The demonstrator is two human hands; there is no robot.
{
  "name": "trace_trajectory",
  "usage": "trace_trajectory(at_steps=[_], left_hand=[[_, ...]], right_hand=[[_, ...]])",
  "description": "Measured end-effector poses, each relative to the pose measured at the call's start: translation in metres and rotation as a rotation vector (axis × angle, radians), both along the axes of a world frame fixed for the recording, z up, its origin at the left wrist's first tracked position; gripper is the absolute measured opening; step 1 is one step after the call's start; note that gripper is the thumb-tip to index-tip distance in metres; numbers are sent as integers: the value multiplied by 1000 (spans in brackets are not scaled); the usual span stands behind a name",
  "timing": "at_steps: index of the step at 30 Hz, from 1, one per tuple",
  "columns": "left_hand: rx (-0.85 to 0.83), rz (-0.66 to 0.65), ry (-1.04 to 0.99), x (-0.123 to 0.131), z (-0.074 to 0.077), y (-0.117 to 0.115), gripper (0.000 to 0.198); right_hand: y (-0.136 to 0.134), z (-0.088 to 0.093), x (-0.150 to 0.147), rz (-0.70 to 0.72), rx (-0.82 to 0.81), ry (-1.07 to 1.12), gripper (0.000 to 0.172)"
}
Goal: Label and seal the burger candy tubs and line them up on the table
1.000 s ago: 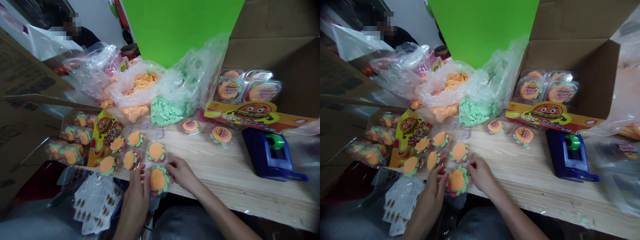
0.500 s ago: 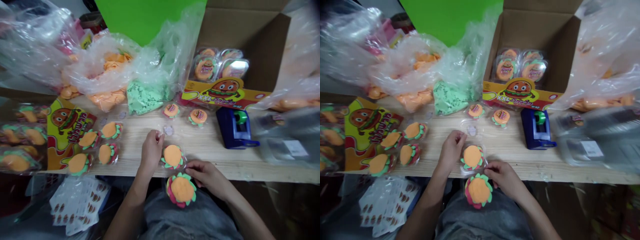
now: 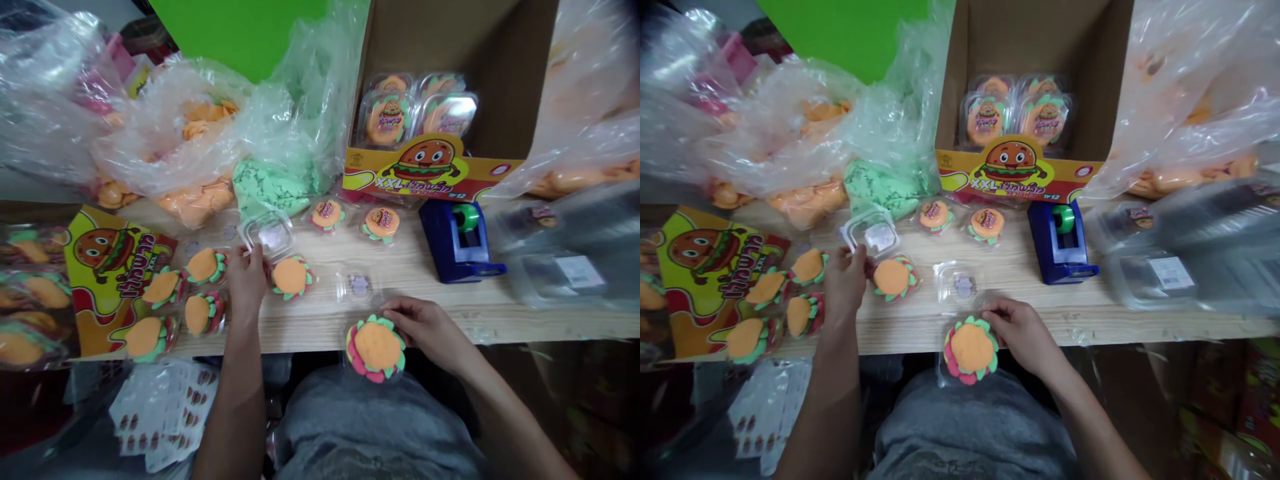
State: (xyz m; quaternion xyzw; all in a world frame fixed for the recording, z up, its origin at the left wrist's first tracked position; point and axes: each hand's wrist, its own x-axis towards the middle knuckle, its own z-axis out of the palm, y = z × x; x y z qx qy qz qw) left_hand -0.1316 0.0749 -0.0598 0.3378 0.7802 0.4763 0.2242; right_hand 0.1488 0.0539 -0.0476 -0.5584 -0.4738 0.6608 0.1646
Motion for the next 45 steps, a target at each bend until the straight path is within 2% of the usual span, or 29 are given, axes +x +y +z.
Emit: trace_trajectory(at_steps=[2,4,6,8,10,13,16,21,26,29,33,36,38,41,43,45], left_hand=[[-66,-19,76,-8,-1,1,18],[-92,-16,194,-5,4,-7,28],[-77,3,330,7,14,-23,41],[-38,-46,449,27,25,-45,42],[25,-281,557,51,33,-69,28],[-39,-631,439,85,31,-96,20],[-162,-763,255,107,21,-108,30],[-184,-775,110,115,13,-108,33],[-159,-793,190,113,12,-104,31],[-100,-824,340,113,10,-103,26],[-16,-833,532,114,8,-101,29],[36,-828,549,115,6,-99,30],[49,-828,499,114,4,-98,30],[31,-829,421,112,2,-98,31],[19,-826,361,109,2,-98,30],[-1,-803,258,107,3,-96,25]], right_hand=[[7,-1,4,-40,54,-51,27],[12,-3,7,-84,130,-112,27],[12,-4,12,-125,216,-180,28],[6,-5,20,-156,300,-238,31],[-6,-4,29,-167,369,-278,28],[-29,-1,36,-72,530,-303,20],[-48,1,33,35,696,-289,26],[-61,1,18,7,769,-257,33],[-61,3,15,29,801,-242,35],[-62,2,18,-26,716,-207,33],[-60,-3,18,-205,507,-151,30],[-57,-2,14,-191,476,-151,31],[-56,1,9,-106,551,-179,36],[-55,3,2,20,782,-296,42],[-54,2,-1,92,949,-417,41],[-53,2,-2,139,1040,-506,38]])
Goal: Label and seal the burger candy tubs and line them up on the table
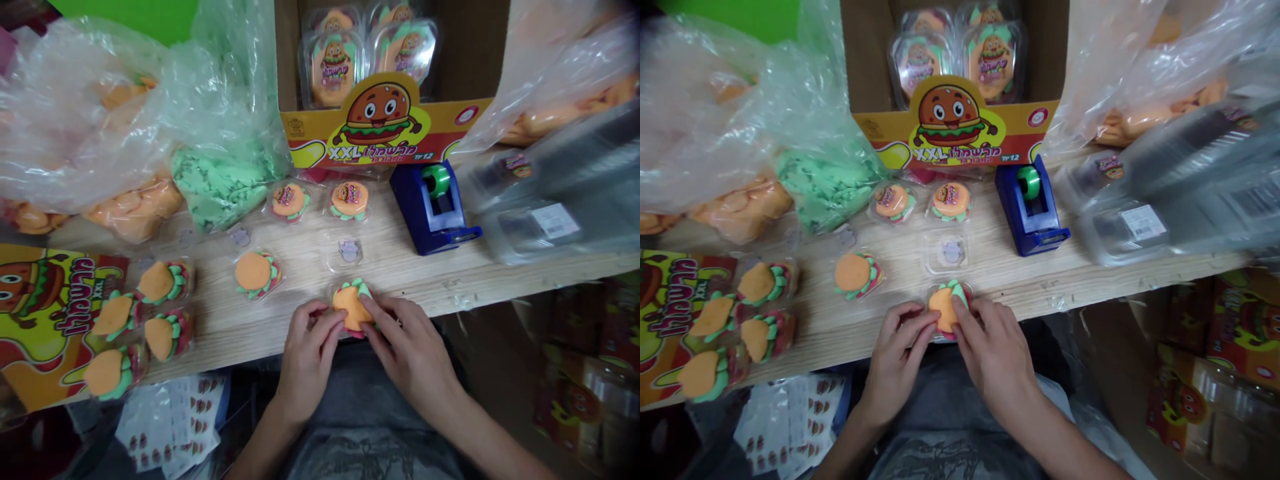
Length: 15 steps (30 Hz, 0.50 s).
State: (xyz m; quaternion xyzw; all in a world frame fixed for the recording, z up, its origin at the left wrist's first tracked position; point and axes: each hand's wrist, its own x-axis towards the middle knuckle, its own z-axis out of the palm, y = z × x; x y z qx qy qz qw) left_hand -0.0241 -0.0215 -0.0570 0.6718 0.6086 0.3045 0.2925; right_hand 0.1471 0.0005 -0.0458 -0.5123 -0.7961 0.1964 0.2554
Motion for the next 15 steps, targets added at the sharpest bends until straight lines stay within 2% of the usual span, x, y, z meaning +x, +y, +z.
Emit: trace_trajectory(at_steps=[4,7,8,11,13,15], left_hand=[[-65,119,-144,-1,0,23,23],[-78,173,-291,1,-4,61,39],[-117,181,-415,2,-5,75,44],[-191,131,-575,1,-4,108,49],[-191,86,-546,-2,3,116,43],[-164,29,-429,-8,13,110,35]], right_hand=[[3,2,1,12,17,-48,35],[4,3,2,15,29,-65,34],[4,3,2,12,34,-71,34],[2,1,1,1,40,-72,32],[1,-2,0,-8,31,-52,32],[0,-5,-1,-7,23,-10,34]])
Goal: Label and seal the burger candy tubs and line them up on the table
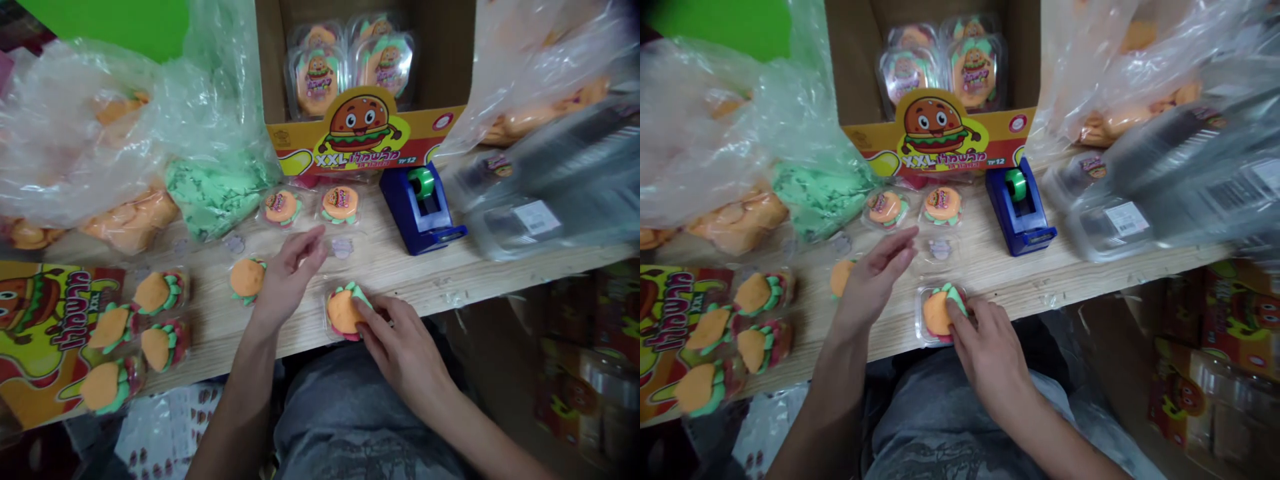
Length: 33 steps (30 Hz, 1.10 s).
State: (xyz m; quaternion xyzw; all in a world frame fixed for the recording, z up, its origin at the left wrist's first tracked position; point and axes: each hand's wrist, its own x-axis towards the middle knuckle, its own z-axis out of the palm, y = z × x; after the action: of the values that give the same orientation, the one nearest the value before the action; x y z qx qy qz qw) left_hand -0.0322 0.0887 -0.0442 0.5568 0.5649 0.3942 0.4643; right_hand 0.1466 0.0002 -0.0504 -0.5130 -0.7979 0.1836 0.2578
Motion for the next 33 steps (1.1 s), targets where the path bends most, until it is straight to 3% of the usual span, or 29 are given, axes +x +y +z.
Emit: trace_trajectory(at_steps=[3,6,9,12,15,20,26,33], left_hand=[[122,-47,154,-8,12,-23,20],[122,-95,127,-10,15,-50,14],[119,-177,190,-8,6,-72,16],[331,-104,356,-4,-11,-83,21],[474,-41,449,-2,-25,-87,41],[551,-76,534,1,-29,-97,57],[541,-135,544,-2,-34,-119,56],[554,-243,578,-2,-35,-123,65]], right_hand=[[-2,-3,0,9,-16,62,39],[-3,-4,1,11,-32,74,43],[-5,-5,3,21,-34,72,44],[-9,-8,4,29,-42,106,48],[-13,-15,1,7,-39,166,53],[-20,-19,0,-131,-33,177,45],[-37,-11,8,-295,-385,433,23],[-40,-12,17,-267,-746,869,28]])
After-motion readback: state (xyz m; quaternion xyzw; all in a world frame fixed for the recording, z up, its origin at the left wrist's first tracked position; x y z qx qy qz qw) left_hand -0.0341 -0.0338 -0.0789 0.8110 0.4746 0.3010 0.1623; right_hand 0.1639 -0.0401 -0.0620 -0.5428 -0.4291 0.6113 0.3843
